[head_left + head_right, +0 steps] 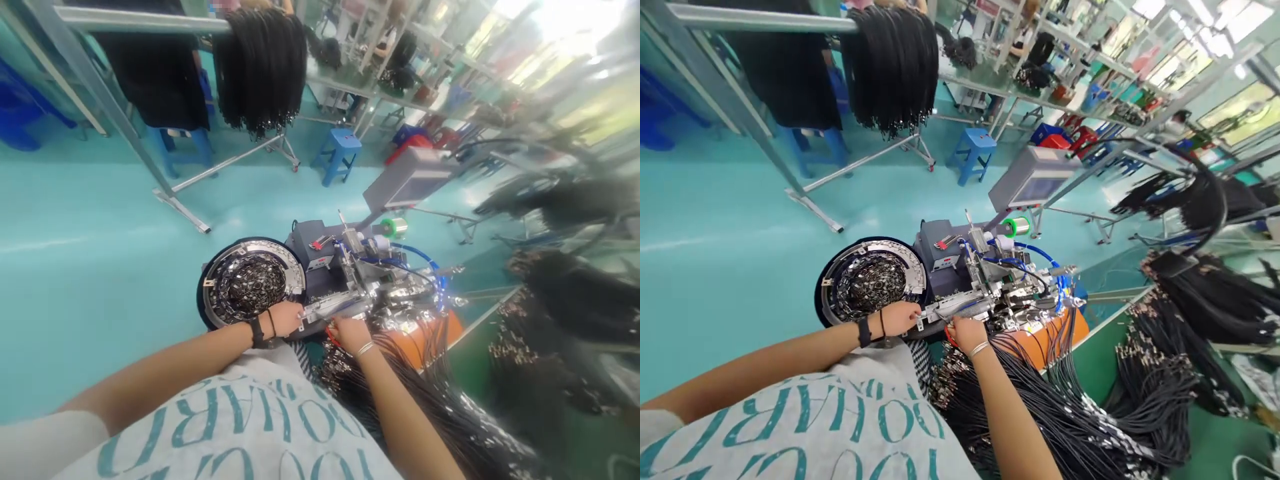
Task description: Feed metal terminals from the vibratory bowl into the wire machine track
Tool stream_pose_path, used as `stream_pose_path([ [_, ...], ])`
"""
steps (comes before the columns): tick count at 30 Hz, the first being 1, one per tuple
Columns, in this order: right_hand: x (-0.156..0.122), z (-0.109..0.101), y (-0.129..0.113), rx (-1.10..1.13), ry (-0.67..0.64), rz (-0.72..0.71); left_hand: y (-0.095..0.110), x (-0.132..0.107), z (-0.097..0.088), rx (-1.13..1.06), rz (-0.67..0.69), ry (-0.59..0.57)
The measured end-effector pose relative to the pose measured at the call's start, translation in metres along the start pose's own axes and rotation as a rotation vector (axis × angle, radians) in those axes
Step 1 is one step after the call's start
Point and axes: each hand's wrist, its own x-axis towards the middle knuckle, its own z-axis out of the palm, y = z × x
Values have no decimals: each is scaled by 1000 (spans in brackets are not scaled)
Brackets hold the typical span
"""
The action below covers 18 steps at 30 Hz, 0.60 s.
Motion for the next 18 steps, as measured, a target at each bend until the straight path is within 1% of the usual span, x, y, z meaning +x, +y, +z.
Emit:
stream_pose_path([
  [2,1,4,2,58,-1,-4,4,0,4,30,-25,-50],
  [5,3,7,1,119,18,29,7,-12,11,34,-49,-159],
  [8,5,5,-2,138,32,64,3,-30,16,3,-65,-288],
  [10,6,1,-4,148,20,53,-3,-39,17,-9,-77,-342],
  [13,7,-8,-5,165,11,8,-10,-44,14,2,-104,-365],
  [18,6,-16,2,135,21,69,-10,-43,9,-19,-148,-371],
])
